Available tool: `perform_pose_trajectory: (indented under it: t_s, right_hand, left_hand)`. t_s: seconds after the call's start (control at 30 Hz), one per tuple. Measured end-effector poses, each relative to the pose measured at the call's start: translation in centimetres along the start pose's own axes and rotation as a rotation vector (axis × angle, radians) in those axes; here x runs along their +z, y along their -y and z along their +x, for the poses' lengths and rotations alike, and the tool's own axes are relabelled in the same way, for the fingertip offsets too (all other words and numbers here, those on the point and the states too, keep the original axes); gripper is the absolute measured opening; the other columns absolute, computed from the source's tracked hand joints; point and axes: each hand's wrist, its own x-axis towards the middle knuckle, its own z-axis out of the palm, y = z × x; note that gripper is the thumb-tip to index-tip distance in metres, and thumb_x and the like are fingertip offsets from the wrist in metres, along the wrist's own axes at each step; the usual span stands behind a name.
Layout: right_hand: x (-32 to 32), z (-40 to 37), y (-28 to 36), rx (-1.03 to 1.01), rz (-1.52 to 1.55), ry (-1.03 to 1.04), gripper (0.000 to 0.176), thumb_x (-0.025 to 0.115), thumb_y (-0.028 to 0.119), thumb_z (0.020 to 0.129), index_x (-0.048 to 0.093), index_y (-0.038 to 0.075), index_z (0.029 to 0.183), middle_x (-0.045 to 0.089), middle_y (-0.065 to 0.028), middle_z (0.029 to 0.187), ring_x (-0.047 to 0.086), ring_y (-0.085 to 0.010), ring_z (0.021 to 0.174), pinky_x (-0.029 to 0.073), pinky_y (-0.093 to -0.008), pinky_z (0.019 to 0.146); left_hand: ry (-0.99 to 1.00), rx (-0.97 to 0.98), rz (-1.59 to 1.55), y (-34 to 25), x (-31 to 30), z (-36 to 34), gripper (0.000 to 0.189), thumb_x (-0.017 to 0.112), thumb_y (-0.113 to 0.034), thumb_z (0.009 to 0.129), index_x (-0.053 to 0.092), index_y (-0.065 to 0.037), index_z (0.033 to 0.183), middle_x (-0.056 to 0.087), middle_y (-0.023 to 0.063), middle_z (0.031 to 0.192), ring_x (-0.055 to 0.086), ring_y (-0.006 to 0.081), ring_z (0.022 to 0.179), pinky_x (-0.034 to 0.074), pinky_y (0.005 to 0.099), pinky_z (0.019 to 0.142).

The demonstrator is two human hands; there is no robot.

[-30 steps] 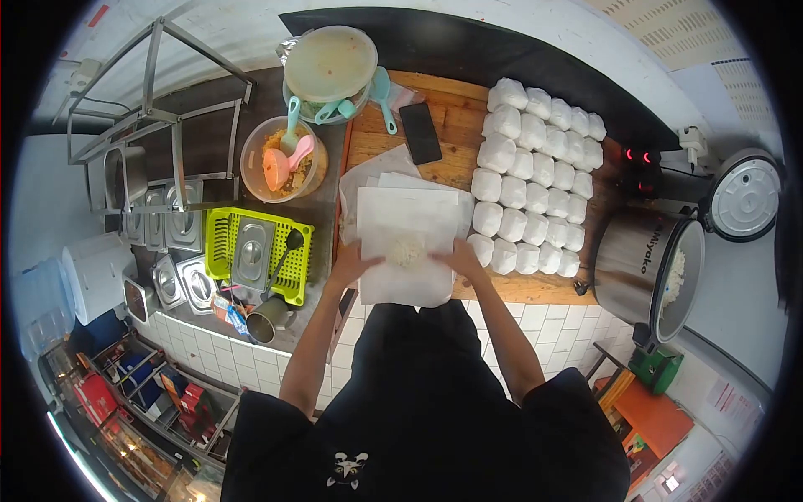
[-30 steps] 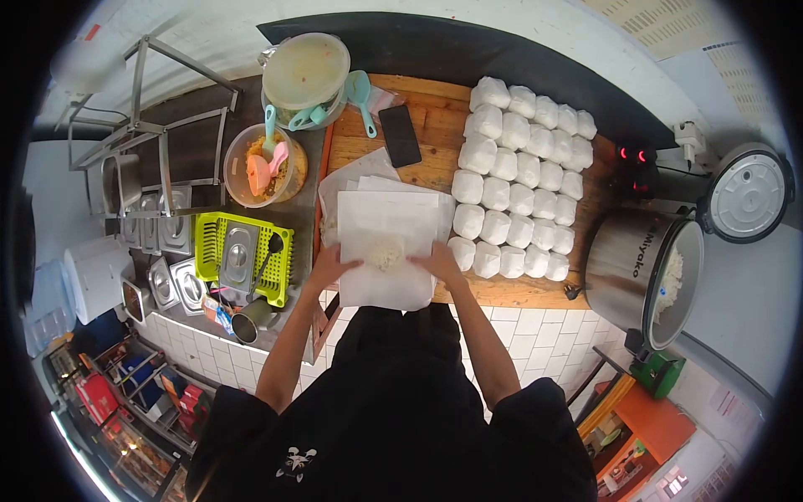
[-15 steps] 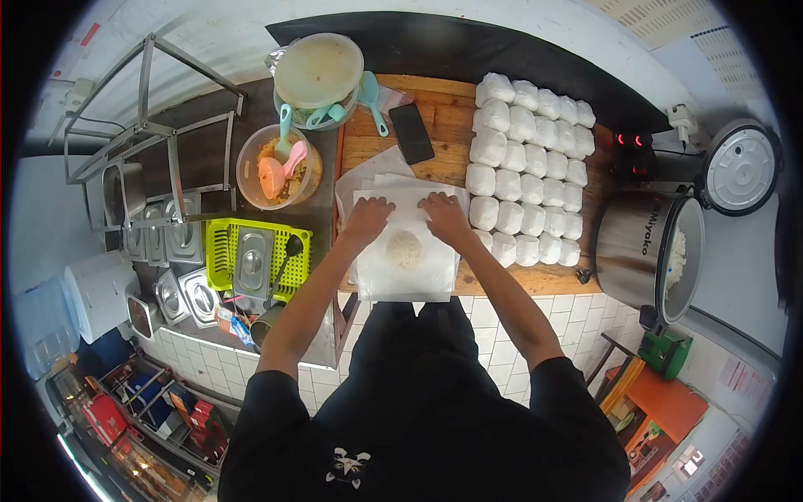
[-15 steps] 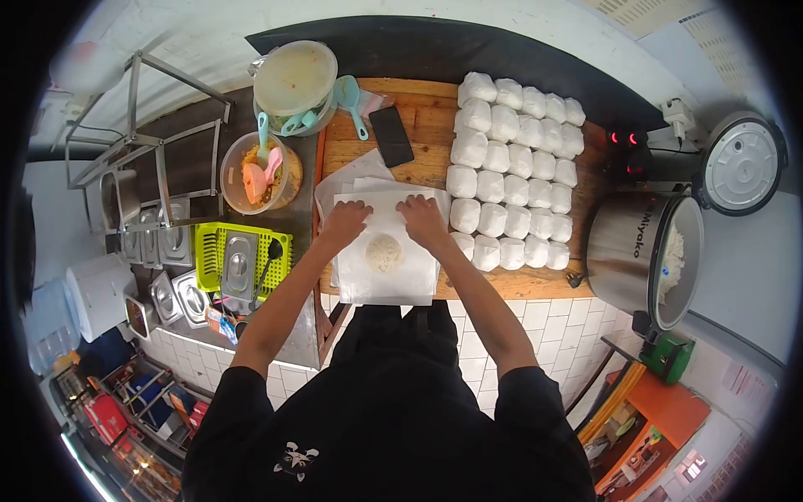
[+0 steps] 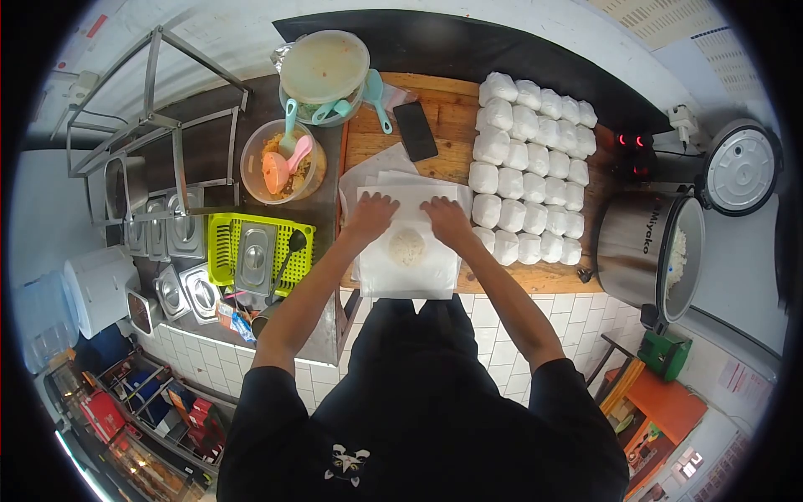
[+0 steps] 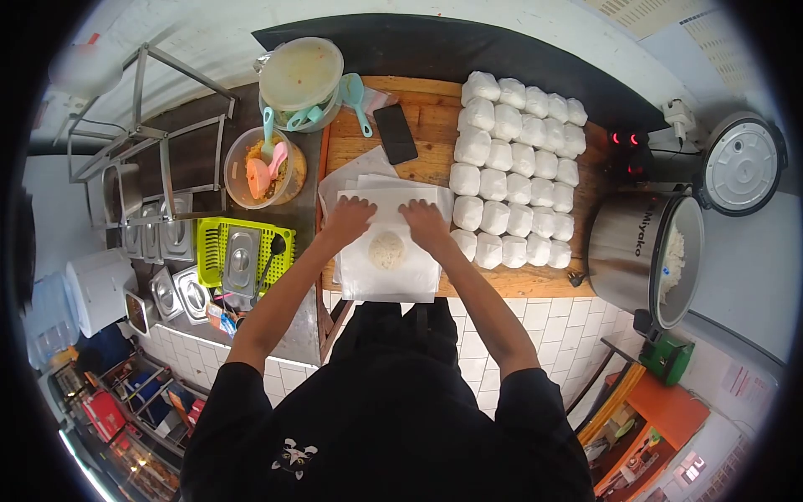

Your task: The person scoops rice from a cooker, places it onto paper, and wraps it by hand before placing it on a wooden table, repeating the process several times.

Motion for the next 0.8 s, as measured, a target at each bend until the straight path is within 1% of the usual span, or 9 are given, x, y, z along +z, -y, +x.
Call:
perform_pose_trajectory:
  t_s: [0.1,0.23,0.37,0.47,0.5,0.53,0.57,0.63,0.8]
  right_hand:
    - [-0.8,-0.4,1.0,-0.118,0.140,-0.040,0.036,0.059,0.002,0.077,0.060,0.009,0.113,0.060,-0.0090,0.098,0.059,-0.0273,0.094,0.049,-0.0403,0.078]
    - [-1.0,-3.8,2.9,-0.190,0.144,0.053,0.052,0.059,0.005,0.079,0.055,0.010,0.130,0.059,-0.0076,0.098,0.058,-0.0258,0.094,0.048,-0.0385,0.078]
    - [0.5,-6.9,5.2,-0.199,0.016,0.131,0.060,0.055,0.009,0.083,0.045,0.012,0.143,0.058,-0.0090,0.106,0.056,-0.0254,0.101,0.047,-0.0392,0.082]
    - [1.4,-8.3,6.8,-0.138,-0.139,0.009,0.061,0.052,0.011,0.086,0.040,0.012,0.146,0.054,-0.0125,0.121,0.052,-0.0281,0.113,0.045,-0.0431,0.091]
    - [1.5,-8.7,7.1,-0.115,-0.166,0.081,0.064,0.053,0.013,0.086,0.037,0.010,0.148,0.043,-0.0157,0.143,0.042,-0.0340,0.131,0.037,-0.0482,0.105]
    - [0.6,-8.5,7.5,-0.131,-0.139,0.100,0.066,0.054,0.014,0.085,0.036,0.009,0.148,0.039,-0.0158,0.147,0.037,-0.0341,0.135,0.033,-0.0490,0.108]
    - [-0.3,-8.4,7.7,-0.146,-0.111,0.121,0.067,0.055,0.014,0.085,0.034,0.008,0.148,0.035,-0.0159,0.151,0.033,-0.0341,0.139,0.030,-0.0498,0.112]
    - [-0.2,-8.5,7.7,-0.176,-0.019,0.190,0.073,0.058,0.015,0.082,0.031,0.005,0.149,0.025,-0.0148,0.158,0.021,-0.0319,0.147,0.019,-0.0497,0.119]
    - [-0.1,-9.0,6.4,-0.213,0.138,0.166,0.067,0.055,0.025,0.090,0.030,0.004,0.149,0.027,-0.0148,0.157,0.023,-0.0287,0.147,0.021,-0.0466,0.119]
  left_hand:
    - [-0.086,0.063,-0.099,-0.9,-0.6,-0.1,0.011,0.064,-0.010,0.079,0.060,-0.010,0.090,0.062,0.0047,0.084,0.063,0.0227,0.083,0.047,0.0360,0.075]
    - [0.057,0.106,-0.165,-2.2,-1.4,-3.9,0.016,0.059,-0.011,0.078,0.061,-0.011,0.094,0.061,0.0053,0.089,0.061,0.0224,0.091,0.046,0.0374,0.082]
    - [-0.126,0.031,-0.141,-4.1,1.2,-8.4,0.017,0.059,-0.013,0.079,0.061,-0.011,0.095,0.060,0.0044,0.095,0.059,0.0219,0.097,0.045,0.0396,0.085]
    - [-0.317,-0.107,-0.125,-6.7,2.5,-10.8,0.015,0.059,-0.016,0.081,0.060,-0.011,0.095,0.061,0.0035,0.096,0.059,0.0219,0.099,0.044,0.0418,0.089]
    - [-0.228,-0.079,-0.154,-7.9,2.8,-11.6,0.017,0.061,-0.017,0.081,0.061,-0.012,0.097,0.061,0.0034,0.097,0.058,0.0223,0.100,0.044,0.0424,0.090]
    - [-0.138,-0.052,-0.185,-9.2,2.6,-12.1,0.019,0.062,-0.018,0.081,0.061,-0.012,0.099,0.061,0.0033,0.098,0.058,0.0227,0.102,0.043,0.0430,0.091]
    - [0.074,0.037,-0.325,-9.8,2.6,-12.3,0.027,0.063,-0.020,0.082,0.061,-0.013,0.107,0.059,0.0050,0.106,0.055,0.0237,0.108,0.043,0.0428,0.095]
    - [0.028,0.082,-0.326,-11.0,3.9,-12.4,0.031,0.062,-0.019,0.082,0.059,-0.012,0.112,0.057,0.0065,0.111,0.053,0.0241,0.112,0.042,0.0430,0.097]
    - [-0.058,0.118,-0.289,-10.6,5.4,-13.1,0.032,0.060,-0.012,0.080,0.058,-0.010,0.112,0.055,0.0076,0.116,0.051,0.0263,0.117,0.040,0.0432,0.101]
